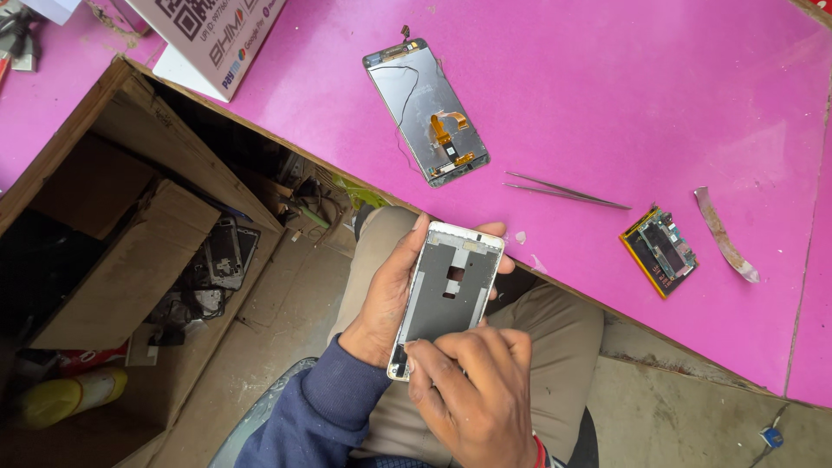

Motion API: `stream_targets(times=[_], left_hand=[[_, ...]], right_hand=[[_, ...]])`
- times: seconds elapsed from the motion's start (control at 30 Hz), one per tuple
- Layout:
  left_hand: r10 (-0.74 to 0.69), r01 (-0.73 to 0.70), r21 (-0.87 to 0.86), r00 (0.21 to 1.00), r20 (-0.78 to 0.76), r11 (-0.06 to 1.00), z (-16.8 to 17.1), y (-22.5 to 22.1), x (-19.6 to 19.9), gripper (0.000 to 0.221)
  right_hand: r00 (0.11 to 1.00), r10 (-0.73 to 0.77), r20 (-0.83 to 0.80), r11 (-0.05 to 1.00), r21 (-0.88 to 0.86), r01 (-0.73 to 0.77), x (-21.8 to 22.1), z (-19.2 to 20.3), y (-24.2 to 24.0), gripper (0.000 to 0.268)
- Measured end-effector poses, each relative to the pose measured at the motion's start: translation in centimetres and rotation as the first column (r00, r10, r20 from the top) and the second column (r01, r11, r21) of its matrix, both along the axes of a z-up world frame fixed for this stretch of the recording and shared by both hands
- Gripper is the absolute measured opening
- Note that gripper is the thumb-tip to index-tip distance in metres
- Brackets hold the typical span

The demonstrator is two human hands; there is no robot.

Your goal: The person disassembles a white smartphone, removes the screen assembly, and uses a green screwdriver to unscrew internal components. They handle the phone frame, screen, and motherboard while seated at a pink workbench.

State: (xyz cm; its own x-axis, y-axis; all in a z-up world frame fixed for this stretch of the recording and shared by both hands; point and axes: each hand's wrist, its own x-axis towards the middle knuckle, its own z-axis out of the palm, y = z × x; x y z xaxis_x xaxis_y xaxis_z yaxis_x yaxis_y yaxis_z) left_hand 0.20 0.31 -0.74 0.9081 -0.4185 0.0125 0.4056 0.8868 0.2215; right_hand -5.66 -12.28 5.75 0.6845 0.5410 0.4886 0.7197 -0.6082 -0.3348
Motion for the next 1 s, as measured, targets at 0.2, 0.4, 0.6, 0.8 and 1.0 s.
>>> stream_targets(times=[0.2, 0.4, 0.6, 0.8, 1.0], left_hand=[[-0.033, 0.024, -0.056, 0.987, -0.16, 0.998, 1.0, -0.1, -0.1, 0.076], [-0.006, 0.002, -0.063, 0.998, -0.063, 0.998, 0.8, -0.1, 0.0, 0.075], [-0.004, 0.004, -0.103, 1.0, -0.006, 0.995, -0.2, -0.4, -0.5, 0.075], [0.004, -0.006, -0.075, 1.0, -0.02, 0.997, -0.1, -0.4, -0.2, 0.075], [0.021, -0.022, -0.047, 1.0, -0.015, 0.999, 0.4, -0.3, -0.4, 0.074]], right_hand=[[0.991, -0.132, 0.006, 0.991, 0.039, 0.131, 3.1, 0.7, 0.5, 0.025], [0.993, -0.11, -0.044, 0.994, 0.023, 0.111, 2.0, 1.2, 0.6, 0.028], [0.995, -0.05, -0.085, 0.999, 0.016, 0.052, -2.8, -0.2, 0.0, 0.024], [0.998, -0.054, -0.019, 0.998, 0.033, 0.054, -0.6, -0.1, -0.2, 0.022], [0.999, -0.05, -0.011, 0.999, 0.001, 0.05, -0.5, 0.1, -0.2, 0.023]])
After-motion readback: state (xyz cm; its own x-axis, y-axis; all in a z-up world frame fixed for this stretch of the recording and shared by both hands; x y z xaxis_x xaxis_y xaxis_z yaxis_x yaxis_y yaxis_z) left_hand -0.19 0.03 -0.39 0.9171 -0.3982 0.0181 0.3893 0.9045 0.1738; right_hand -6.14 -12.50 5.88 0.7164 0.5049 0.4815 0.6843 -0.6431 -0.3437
